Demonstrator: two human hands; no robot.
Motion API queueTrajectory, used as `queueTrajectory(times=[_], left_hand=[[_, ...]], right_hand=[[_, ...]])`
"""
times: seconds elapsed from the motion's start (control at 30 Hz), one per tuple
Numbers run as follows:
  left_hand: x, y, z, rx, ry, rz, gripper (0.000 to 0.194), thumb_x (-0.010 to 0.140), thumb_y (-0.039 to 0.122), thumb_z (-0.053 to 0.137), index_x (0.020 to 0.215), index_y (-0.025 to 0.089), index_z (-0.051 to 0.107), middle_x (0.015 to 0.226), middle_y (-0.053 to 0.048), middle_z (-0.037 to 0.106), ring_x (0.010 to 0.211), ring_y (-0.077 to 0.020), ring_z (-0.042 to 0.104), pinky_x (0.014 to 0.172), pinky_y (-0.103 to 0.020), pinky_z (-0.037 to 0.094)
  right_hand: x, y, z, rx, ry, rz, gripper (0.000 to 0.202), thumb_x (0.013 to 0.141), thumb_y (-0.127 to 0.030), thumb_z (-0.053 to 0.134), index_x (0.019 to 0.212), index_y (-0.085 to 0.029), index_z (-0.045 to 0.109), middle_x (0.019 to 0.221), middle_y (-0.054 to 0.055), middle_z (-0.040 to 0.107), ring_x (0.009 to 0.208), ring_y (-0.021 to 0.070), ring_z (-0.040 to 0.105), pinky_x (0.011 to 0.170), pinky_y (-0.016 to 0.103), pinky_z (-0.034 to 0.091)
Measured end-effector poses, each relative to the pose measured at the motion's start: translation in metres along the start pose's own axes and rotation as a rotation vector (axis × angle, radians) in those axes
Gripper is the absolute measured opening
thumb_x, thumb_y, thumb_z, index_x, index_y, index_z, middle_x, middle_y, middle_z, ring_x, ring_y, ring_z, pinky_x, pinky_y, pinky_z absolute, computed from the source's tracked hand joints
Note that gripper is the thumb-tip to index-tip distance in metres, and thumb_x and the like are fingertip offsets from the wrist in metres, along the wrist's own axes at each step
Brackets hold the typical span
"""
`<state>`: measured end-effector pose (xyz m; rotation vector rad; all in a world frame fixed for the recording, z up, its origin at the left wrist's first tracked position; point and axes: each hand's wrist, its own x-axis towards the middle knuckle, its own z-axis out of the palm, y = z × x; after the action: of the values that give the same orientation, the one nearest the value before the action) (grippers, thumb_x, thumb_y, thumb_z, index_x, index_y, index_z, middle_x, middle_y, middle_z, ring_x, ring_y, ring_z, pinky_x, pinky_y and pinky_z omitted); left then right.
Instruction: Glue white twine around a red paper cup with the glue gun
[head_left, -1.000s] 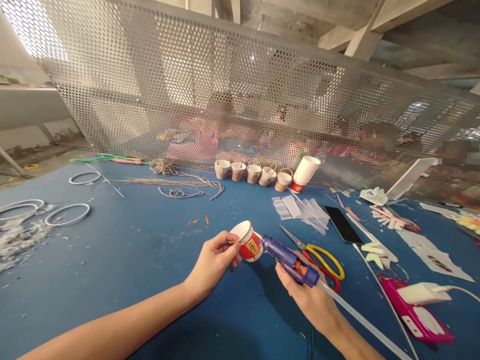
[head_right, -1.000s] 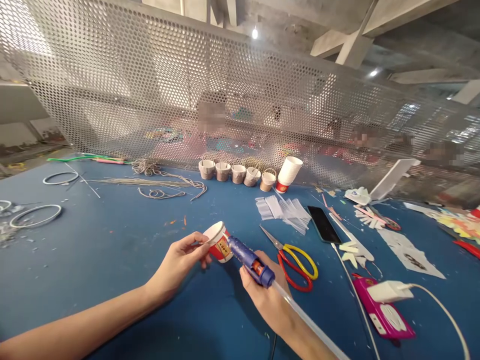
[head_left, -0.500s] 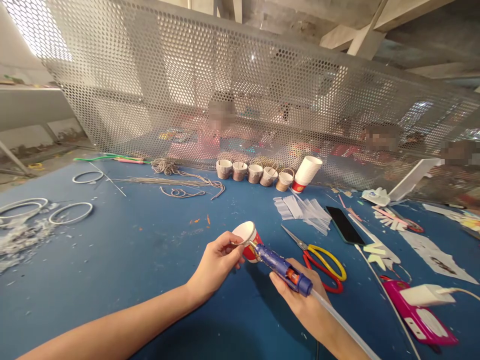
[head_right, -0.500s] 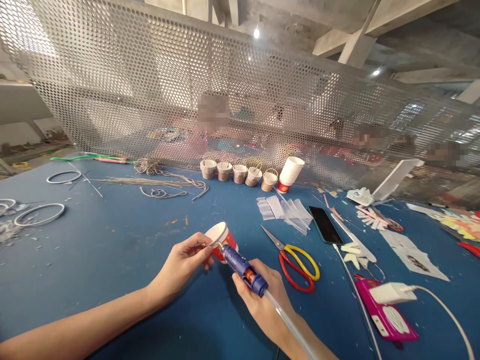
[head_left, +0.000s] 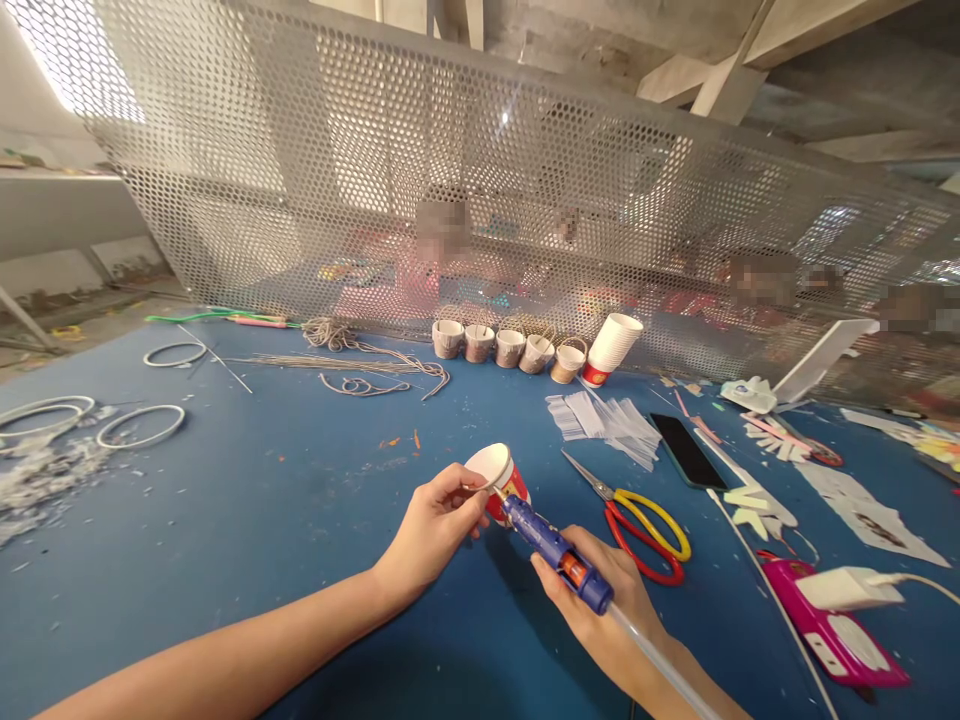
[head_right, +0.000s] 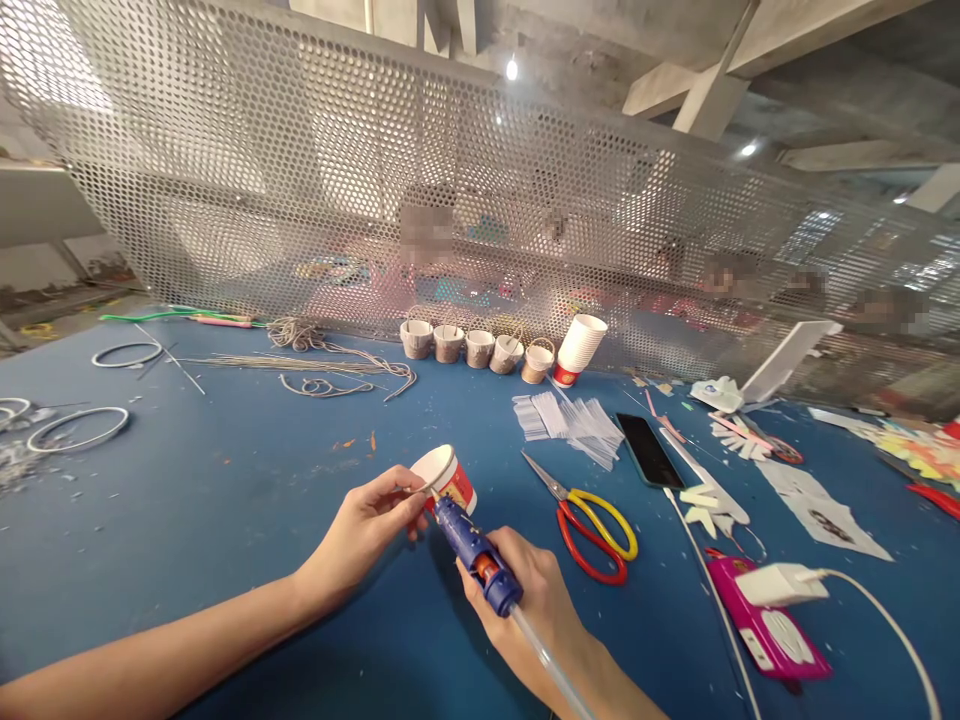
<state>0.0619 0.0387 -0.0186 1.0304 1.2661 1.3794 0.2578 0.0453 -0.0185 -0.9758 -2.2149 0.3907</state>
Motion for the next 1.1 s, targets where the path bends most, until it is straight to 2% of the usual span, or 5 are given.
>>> queueTrajectory(times=[0.3,0.47,0.63,0.8,1.1], left_hand=[[-0.0009,0.0022,-0.0001,0.006,0.003,0.004,0.022,0.07,0.036,0.068,0.069,0.017,0.058,0.051,0.003,0.057,0.048,-0.0109,0.052,0.05,-0.023,0.045],[0.0001,0.0007,-0.0012,0.014,-0.011,0.008,0.023,0.072,0.037,0.067,0.07,0.017,0.058,0.05,0.003,0.058,0.047,-0.0106,0.051,0.05,-0.023,0.045],[0.0002,0.0018,-0.0013,0.03,-0.013,0.017,0.023,0.072,0.038,0.067,0.069,0.017,0.058,0.052,0.003,0.057,0.049,-0.0106,0.052,0.05,-0.023,0.045],[-0.0007,0.0027,-0.0019,0.037,-0.031,0.015,0.023,0.072,0.038,0.066,0.071,0.017,0.06,0.055,0.002,0.056,0.05,-0.0114,0.052,0.05,-0.024,0.046],[-0.001,0.0053,-0.0032,0.046,-0.049,0.036,0.022,0.073,0.038,0.064,0.069,0.016,0.063,0.061,0.002,0.053,0.05,-0.0104,0.051,0.05,-0.024,0.045]], right_hand=[[-0.0024,0.0027,0.0014,-0.08,0.034,-0.059,0.016,0.091,-0.031,0.048,0.079,-0.021,0.053,0.062,0.0,0.063,0.053,0.0146,0.062,0.054,0.023,0.048],[-0.0035,0.0034,0.0013,-0.113,0.059,-0.02,0.019,0.091,-0.033,0.048,0.079,-0.021,0.055,0.062,0.001,0.064,0.052,0.0155,0.062,0.052,0.023,0.048],[-0.0029,0.001,-0.0004,-0.103,0.038,-0.057,0.016,0.091,-0.031,0.048,0.079,-0.021,0.054,0.062,0.0,0.064,0.054,0.0149,0.063,0.054,0.023,0.049],[-0.0017,0.0027,-0.0026,-0.106,0.073,-0.03,0.019,0.091,-0.033,0.049,0.076,-0.021,0.054,0.06,-0.001,0.063,0.05,0.0141,0.061,0.051,0.022,0.047],[-0.0016,0.0041,-0.0028,-0.09,0.064,-0.032,0.02,0.091,-0.034,0.048,0.077,-0.021,0.054,0.06,0.0,0.062,0.051,0.015,0.062,0.052,0.023,0.046]])
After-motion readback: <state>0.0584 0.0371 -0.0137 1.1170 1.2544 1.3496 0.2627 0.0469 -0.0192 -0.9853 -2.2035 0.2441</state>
